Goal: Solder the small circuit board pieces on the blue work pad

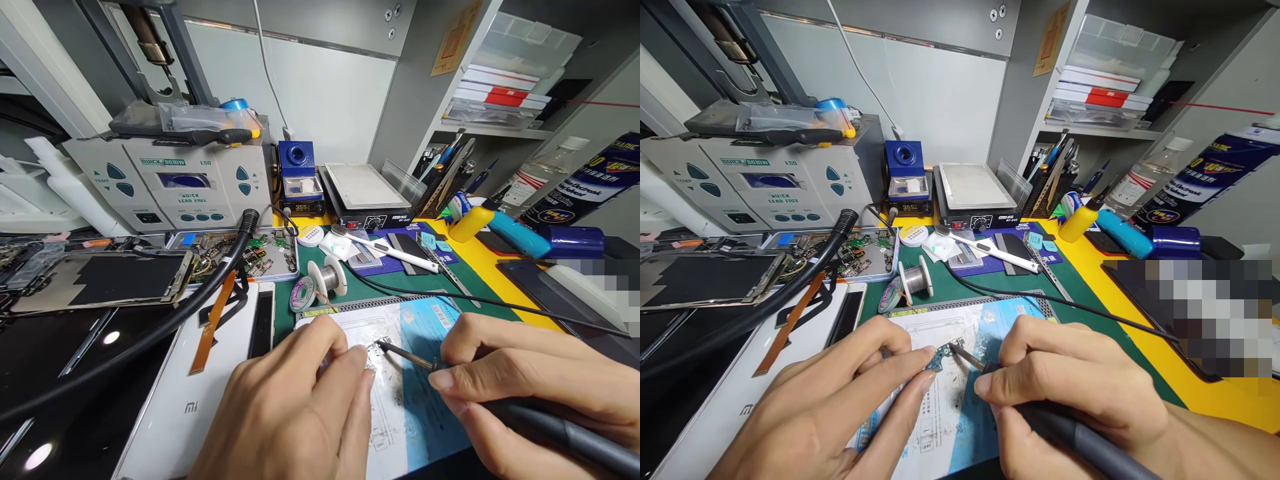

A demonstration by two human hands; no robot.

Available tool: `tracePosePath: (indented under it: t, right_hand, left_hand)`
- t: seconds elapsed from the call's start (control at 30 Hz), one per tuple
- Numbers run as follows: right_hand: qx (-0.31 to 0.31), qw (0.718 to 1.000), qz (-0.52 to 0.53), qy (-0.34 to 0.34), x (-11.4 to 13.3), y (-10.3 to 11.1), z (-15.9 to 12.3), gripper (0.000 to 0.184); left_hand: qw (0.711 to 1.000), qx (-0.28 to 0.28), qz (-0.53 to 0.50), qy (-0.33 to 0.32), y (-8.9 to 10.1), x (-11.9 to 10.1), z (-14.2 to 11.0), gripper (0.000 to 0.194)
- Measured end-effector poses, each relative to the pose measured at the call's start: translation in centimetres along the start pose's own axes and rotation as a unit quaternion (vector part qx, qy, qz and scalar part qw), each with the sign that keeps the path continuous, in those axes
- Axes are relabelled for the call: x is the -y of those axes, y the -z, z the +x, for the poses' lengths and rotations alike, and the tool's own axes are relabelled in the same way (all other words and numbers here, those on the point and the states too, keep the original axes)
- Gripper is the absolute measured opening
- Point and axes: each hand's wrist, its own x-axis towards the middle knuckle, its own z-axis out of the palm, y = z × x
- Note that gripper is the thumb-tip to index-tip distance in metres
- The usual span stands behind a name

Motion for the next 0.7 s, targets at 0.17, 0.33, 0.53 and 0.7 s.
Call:
tracePosePath:
  t: [0.17, 0.33, 0.53, 0.7]
  right_hand:
    - [-0.021, 1.000, -0.007, -0.013, 0.00, -0.08, 0.12, 0.027]
    - [-0.017, 1.000, -0.013, -0.004, -0.26, -0.08, 0.11, 0.029]
    - [-0.012, 1.000, -0.021, -0.006, -0.26, -0.20, 0.16, 0.028]
    - [-0.011, 1.000, -0.016, 0.001, 0.02, 0.06, 0.18, 0.026]
  left_hand:
    - [1.000, -0.008, 0.005, 0.008, -0.09, 0.12, 0.07, 0.016]
    - [1.000, -0.007, 0.008, 0.007, 0.01, -0.07, 0.05, 0.016]
    - [1.000, -0.008, -0.002, 0.008, -0.03, -0.03, 0.09, 0.017]
    - [1.000, -0.005, 0.006, 0.009, -0.07, 0.13, -0.07, 0.015]
